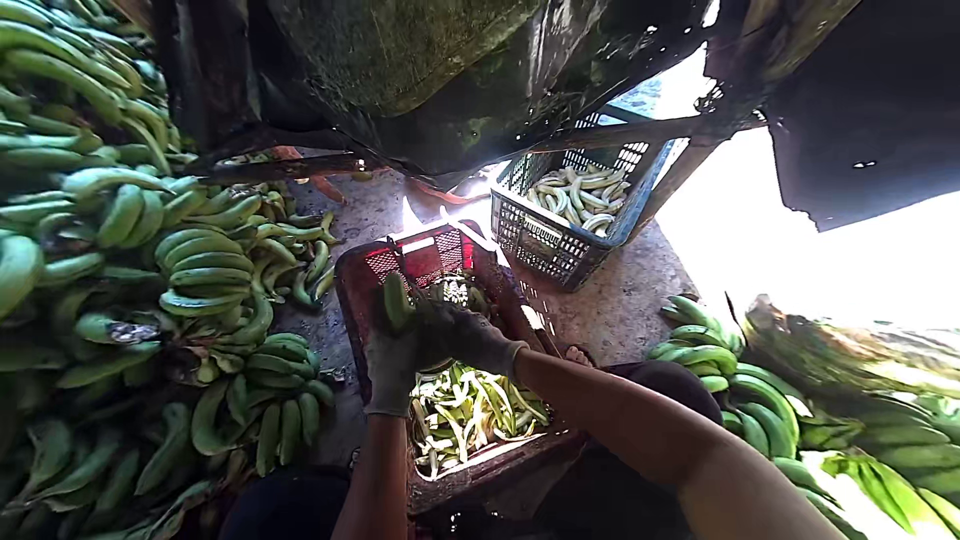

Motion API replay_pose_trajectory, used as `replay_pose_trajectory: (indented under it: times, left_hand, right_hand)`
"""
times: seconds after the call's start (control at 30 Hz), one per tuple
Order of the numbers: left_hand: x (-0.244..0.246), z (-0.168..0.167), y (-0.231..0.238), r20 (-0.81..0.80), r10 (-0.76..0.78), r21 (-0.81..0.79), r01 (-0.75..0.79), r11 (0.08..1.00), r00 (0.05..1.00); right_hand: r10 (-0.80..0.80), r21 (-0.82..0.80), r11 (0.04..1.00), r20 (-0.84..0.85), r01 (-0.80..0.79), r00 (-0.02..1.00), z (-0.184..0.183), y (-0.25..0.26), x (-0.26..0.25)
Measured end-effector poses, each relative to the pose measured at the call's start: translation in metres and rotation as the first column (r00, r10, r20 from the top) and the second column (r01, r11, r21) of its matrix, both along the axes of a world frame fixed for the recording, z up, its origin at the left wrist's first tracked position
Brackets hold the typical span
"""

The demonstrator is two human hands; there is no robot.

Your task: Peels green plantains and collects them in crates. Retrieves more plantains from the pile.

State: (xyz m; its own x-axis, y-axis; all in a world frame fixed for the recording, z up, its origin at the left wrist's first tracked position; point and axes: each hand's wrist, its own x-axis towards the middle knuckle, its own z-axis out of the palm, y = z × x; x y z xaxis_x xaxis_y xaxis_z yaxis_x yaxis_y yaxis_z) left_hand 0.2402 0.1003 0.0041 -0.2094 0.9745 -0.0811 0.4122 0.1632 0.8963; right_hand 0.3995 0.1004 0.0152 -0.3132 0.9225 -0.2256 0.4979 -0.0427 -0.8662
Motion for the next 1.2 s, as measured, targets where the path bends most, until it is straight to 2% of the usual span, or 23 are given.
replay_pose_trajectory:
  times: [0.03,0.07,0.1,0.13,0.17,0.23,0.27,0.33,0.37,0.4,0.43,0.5,0.57,0.63,0.7,0.77,0.83,0.87,0.9,0.97,1.03,1.13,1.2]
  left_hand:
    - [-0.005,0.011,0.004,0.201,0.016,0.110,-0.039,0.993,0.979]
    - [-0.011,0.018,0.009,0.443,-0.026,0.224,-0.082,0.971,0.896]
    - [-0.019,0.026,0.016,0.667,-0.142,0.334,-0.124,0.934,0.731]
    - [-0.028,0.036,0.027,0.802,-0.313,0.433,-0.134,0.891,0.510]
    - [-0.037,0.048,0.036,0.805,-0.448,0.517,-0.091,0.851,0.388]
    - [-0.042,0.061,0.053,0.753,-0.577,0.614,-0.024,0.789,0.317]
    - [-0.038,0.061,0.053,0.740,-0.571,0.612,-0.001,0.791,0.356]
    - [-0.023,0.054,0.042,0.705,-0.388,0.478,0.007,0.879,0.594]
    - [-0.017,0.049,0.033,0.612,-0.279,0.398,0.017,0.917,0.741]
    - [-0.015,0.047,0.025,0.503,-0.203,0.331,0.030,0.943,0.840]
    - [-0.017,0.048,0.018,0.455,-0.197,0.306,0.056,0.950,0.868]
    - [-0.026,0.054,0.013,0.512,-0.280,0.365,0.089,0.927,0.812]
    - [-0.037,0.059,0.011,0.580,-0.346,0.407,0.105,0.907,0.738]
    - [-0.043,0.061,0.010,0.572,-0.329,0.428,0.069,0.901,0.752]
    - [-0.048,0.061,0.011,0.503,-0.232,0.406,0.009,0.914,0.833]
    - [-0.052,0.059,0.014,0.400,-0.161,0.398,-0.013,0.917,0.902]
    - [-0.055,0.058,0.014,0.279,-0.170,0.436,0.033,0.899,0.945]
    - [-0.057,0.059,0.012,0.273,-0.221,0.451,0.078,0.889,0.936]
    - [-0.058,0.060,0.008,0.303,-0.298,0.476,0.127,0.870,0.905]
    - [-0.063,0.068,0.007,0.413,-0.443,0.495,0.212,0.842,0.796]
    - [-0.070,0.069,0.010,0.472,-0.475,0.442,0.267,0.856,0.743]
    - [-0.080,0.063,0.014,0.456,-0.443,0.327,0.317,0.890,0.772]
    - [-0.078,0.059,0.017,0.479,-0.396,0.270,0.297,0.916,0.784]
  right_hand:
    - [-0.009,-0.006,1.000,0.000,0.009,1.000,0.004,-0.002,-0.003]
    - [0.000,-0.012,1.000,0.011,0.001,1.000,0.007,-0.003,-0.004]
    - [0.025,-0.023,0.999,0.037,-0.024,0.999,0.010,-0.002,-0.003]
    - [0.044,-0.031,0.999,0.040,-0.043,0.998,0.008,0.000,-0.002]
    - [0.043,-0.066,0.997,-0.011,-0.043,0.999,0.004,-0.002,-0.001]
    - [-0.036,-0.202,0.979,-0.247,-0.015,0.968,0.002,-0.007,-0.003]
    - [-0.101,-0.272,0.962,-0.431,-0.022,0.897,0.009,-0.009,-0.007]
    - [-0.174,-0.323,0.937,-0.763,-0.134,0.622,0.020,-0.004,-0.014]
    - [-0.152,-0.280,0.943,-0.843,-0.179,0.515,0.026,0.000,-0.014]
    - [-0.142,-0.247,0.956,-0.865,-0.160,0.481,0.034,0.005,-0.013]
    - [-0.132,-0.205,0.974,-0.860,-0.096,0.493,0.040,0.009,-0.009]
    - [-0.100,-0.088,0.995,-0.804,0.050,0.586,0.054,0.019,0.002]
    - [-0.141,-0.026,0.988,-0.576,0.154,0.805,0.066,0.025,0.011]
    - [-0.222,-0.016,0.974,-0.266,0.226,0.938,0.067,0.030,0.009]
    - [-0.240,0.053,0.968,-0.111,0.247,0.964,0.070,0.024,0.006]
    - [-0.242,0.207,0.945,-0.087,0.255,0.966,0.073,0.009,0.004]
    - [-0.177,0.262,0.948,-0.037,0.181,0.983,0.074,0.001,0.003]
    - [-0.124,0.166,0.980,0.054,0.114,0.991,0.070,0.003,0.005]
    - [-0.032,-0.025,0.999,0.172,0.037,0.985,0.064,0.009,0.008]
    - [0.144,-0.323,0.946,0.326,-0.033,0.934,0.052,0.021,0.010]
    - [0.105,-0.320,0.947,0.214,-0.032,0.971,0.042,0.021,0.018]
    - [0.092,-0.056,0.994,-0.015,-0.093,0.996,0.042,0.017,0.025]
    - [0.179,0.176,0.968,0.009,-0.178,0.984,0.046,0.013,0.024]
